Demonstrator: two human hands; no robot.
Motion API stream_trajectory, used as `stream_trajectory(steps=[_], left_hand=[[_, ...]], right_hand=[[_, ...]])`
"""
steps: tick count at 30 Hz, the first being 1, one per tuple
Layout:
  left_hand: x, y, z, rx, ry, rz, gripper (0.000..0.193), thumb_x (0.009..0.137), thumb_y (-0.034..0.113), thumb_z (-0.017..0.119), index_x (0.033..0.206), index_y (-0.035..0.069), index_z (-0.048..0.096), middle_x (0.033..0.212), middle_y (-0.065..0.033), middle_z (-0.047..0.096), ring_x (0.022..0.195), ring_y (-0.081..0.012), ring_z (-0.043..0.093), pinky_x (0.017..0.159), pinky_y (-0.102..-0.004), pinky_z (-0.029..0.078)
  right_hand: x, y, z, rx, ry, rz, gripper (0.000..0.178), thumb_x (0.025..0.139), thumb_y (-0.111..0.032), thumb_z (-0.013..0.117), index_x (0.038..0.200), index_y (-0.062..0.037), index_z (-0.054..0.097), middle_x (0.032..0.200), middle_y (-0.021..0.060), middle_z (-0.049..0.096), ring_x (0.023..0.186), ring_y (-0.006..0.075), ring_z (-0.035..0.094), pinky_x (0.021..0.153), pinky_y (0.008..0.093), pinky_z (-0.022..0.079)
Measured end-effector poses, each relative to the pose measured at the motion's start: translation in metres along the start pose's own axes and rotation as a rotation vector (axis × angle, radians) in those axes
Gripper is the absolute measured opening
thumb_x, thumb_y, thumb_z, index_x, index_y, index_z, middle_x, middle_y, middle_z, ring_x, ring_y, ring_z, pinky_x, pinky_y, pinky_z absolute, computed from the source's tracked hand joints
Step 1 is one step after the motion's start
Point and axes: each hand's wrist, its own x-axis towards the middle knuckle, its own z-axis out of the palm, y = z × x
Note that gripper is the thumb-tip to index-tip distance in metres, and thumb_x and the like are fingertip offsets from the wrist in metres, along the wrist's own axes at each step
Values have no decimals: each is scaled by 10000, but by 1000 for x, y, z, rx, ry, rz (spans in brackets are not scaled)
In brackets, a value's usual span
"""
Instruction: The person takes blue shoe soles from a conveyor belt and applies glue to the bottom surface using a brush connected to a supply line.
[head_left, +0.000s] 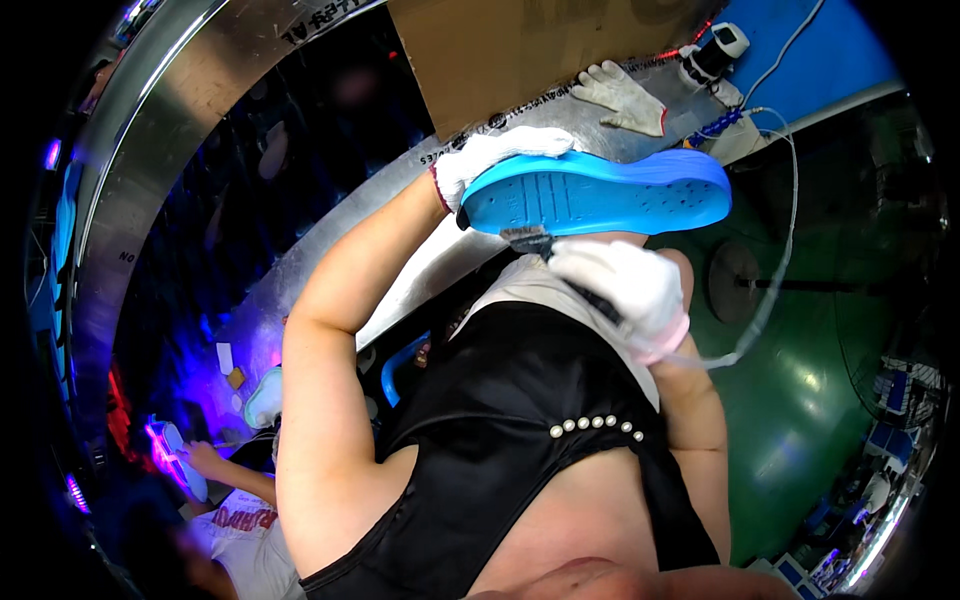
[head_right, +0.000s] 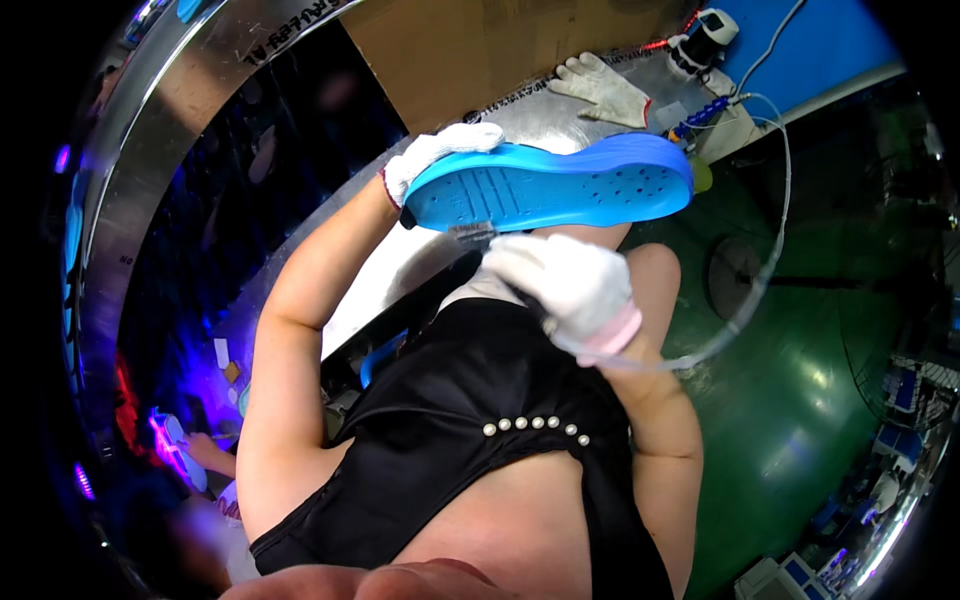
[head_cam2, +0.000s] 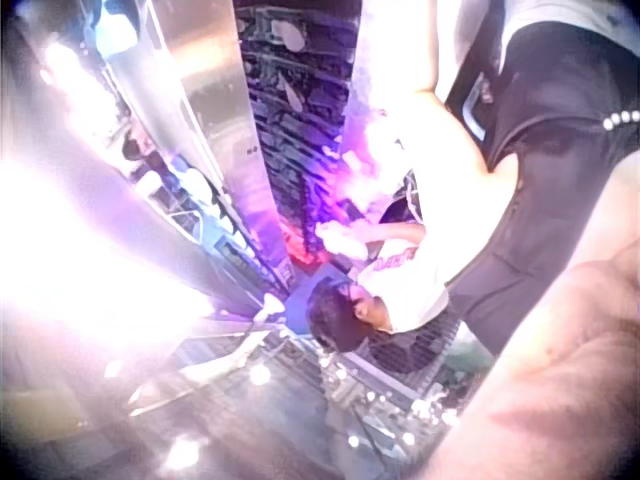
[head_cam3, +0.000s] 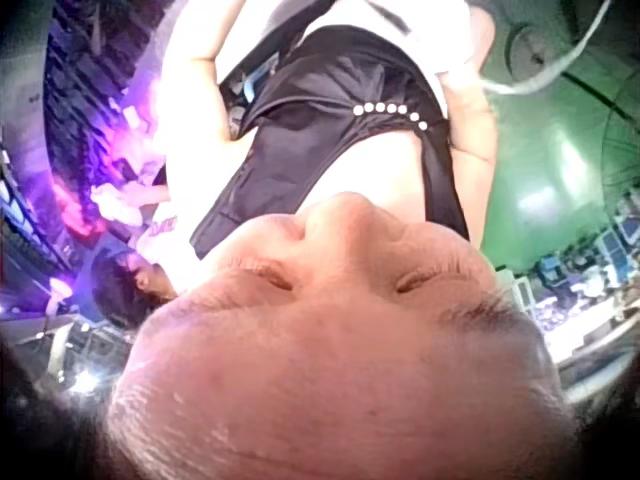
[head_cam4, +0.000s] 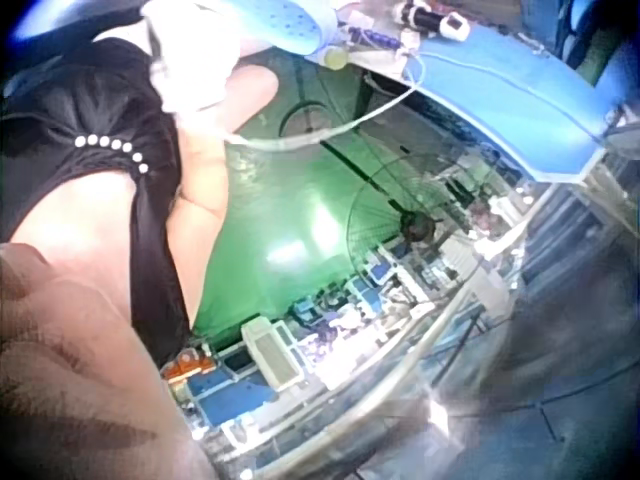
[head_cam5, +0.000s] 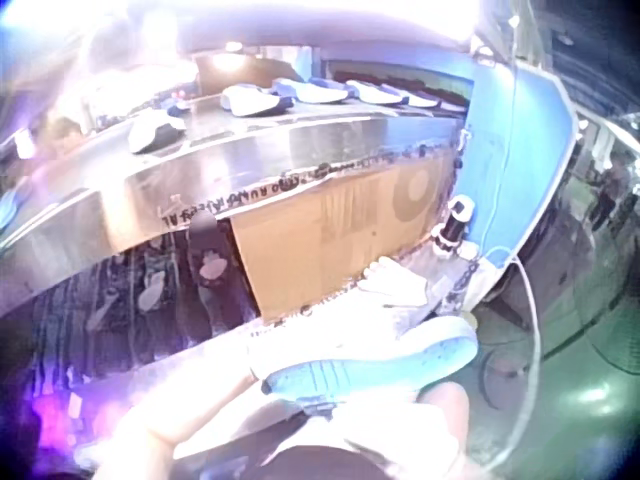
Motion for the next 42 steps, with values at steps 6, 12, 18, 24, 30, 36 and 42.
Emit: stream_trajectory(steps=[6,12,18,24,30,36,42], left_hand=[[-1,-18,-44,535,-88,453,588,790,356,728,1304,147,536,1328,-122,500,1194,-254,514,995,-365,444],[-2,-7,-55,804,-158,837,617,774,292,752,1328,160,514,1345,-103,481,1258,-245,464,1039,-354,407],[-10,-7,-50,717,45,685,509,854,408,650,1281,143,570,1269,-109,545,1114,-264,568,890,-408,500],[-21,10,-33,417,221,274,690,773,563,676,1291,124,551,1206,-182,560,929,-336,632,673,-444,564],[-31,42,-8,101,293,-7,766,734,596,688,1299,104,528,1120,-225,591,768,-357,666,558,-432,566],[-37,41,-25,301,311,39,723,735,585,682,1260,105,548,1072,-214,604,785,-337,669,547,-405,560],[-43,57,-8,73,340,-175,773,703,597,704,1262,87,543,1055,-223,609,719,-362,651,533,-437,546]], right_hand=[[2,2,-8,11,89,-32,250,705,-77,686,954,-66,691,957,131,692,817,279,667,699,313,517],[5,13,-17,8,190,-63,298,683,-98,676,979,-62,679,971,107,687,709,254,637,629,315,514],[5,11,-24,-99,253,-106,219,736,-100,652,948,-70,699,986,111,694,644,241,615,591,304,497],[-2,-9,-32,-196,62,-37,250,682,-22,724,929,-40,691,959,136,699,679,250,638,587,299,492],[-2,-10,-34,-250,65,-84,227,678,-54,734,902,-74,702,954,105,705,592,208,581,554,278,473],[-5,15,-36,-192,238,-98,228,679,-35,744,902,-48,697,969,131,703,611,209,608,550,277,468],[-4,28,-47,-179,392,-45,224,663,-28,769,872,-56,693,957,113,710,702,223,658,593,273,487]])
